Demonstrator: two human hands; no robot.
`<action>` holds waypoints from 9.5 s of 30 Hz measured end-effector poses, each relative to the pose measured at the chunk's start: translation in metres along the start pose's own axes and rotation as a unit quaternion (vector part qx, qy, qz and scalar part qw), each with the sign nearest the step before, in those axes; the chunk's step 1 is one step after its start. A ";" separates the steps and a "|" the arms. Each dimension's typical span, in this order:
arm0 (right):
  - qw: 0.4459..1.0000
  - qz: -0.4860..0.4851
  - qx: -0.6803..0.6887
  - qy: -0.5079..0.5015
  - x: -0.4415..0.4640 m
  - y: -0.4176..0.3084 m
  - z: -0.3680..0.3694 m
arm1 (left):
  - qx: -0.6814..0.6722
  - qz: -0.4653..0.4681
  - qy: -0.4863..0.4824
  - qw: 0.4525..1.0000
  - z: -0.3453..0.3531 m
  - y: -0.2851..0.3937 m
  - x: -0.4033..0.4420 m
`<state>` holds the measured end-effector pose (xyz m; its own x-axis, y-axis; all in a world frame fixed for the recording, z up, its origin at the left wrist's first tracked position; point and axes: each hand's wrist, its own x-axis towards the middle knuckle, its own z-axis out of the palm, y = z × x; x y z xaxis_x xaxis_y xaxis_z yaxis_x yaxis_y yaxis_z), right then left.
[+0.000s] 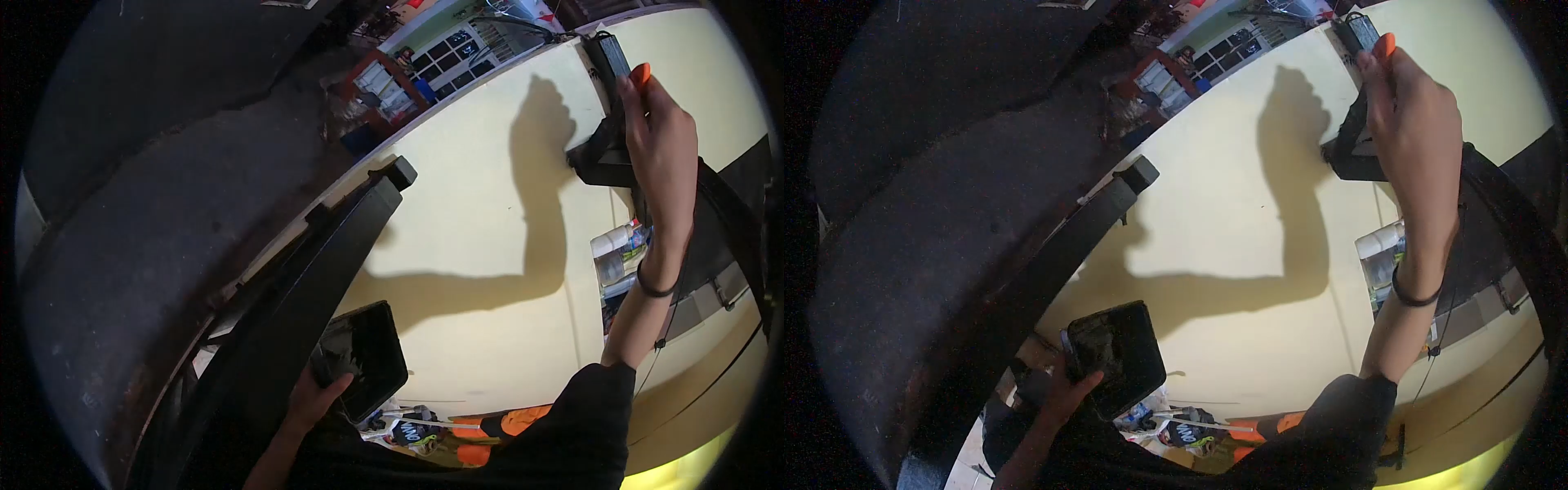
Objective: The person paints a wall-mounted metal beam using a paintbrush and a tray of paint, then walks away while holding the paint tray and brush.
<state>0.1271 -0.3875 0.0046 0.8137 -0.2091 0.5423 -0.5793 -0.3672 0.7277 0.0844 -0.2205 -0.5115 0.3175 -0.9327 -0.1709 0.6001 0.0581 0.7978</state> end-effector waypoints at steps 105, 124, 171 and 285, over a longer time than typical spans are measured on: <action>0.454 0.639 0.554 0.282 -0.446 -0.072 -0.016 | -0.065 -0.050 0.089 0.993 0.037 0.090 -0.138; 0.388 0.422 0.757 0.314 -0.373 -0.019 0.008 | -0.119 0.027 0.220 0.968 0.094 0.038 -0.201; 0.667 0.284 0.514 0.459 -0.182 0.082 -0.040 | -0.109 0.051 0.199 0.973 0.110 0.082 -0.169; 0.753 0.166 0.360 0.524 -0.223 0.054 0.035 | -0.118 0.034 0.209 0.970 0.076 0.104 -0.177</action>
<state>-0.0838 -0.3931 -0.0914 -0.0741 0.2938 0.9530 -0.2596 -0.9284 0.2660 0.0353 -0.0767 -0.3544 0.6029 -0.7010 -0.3810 0.7024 0.2401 0.6700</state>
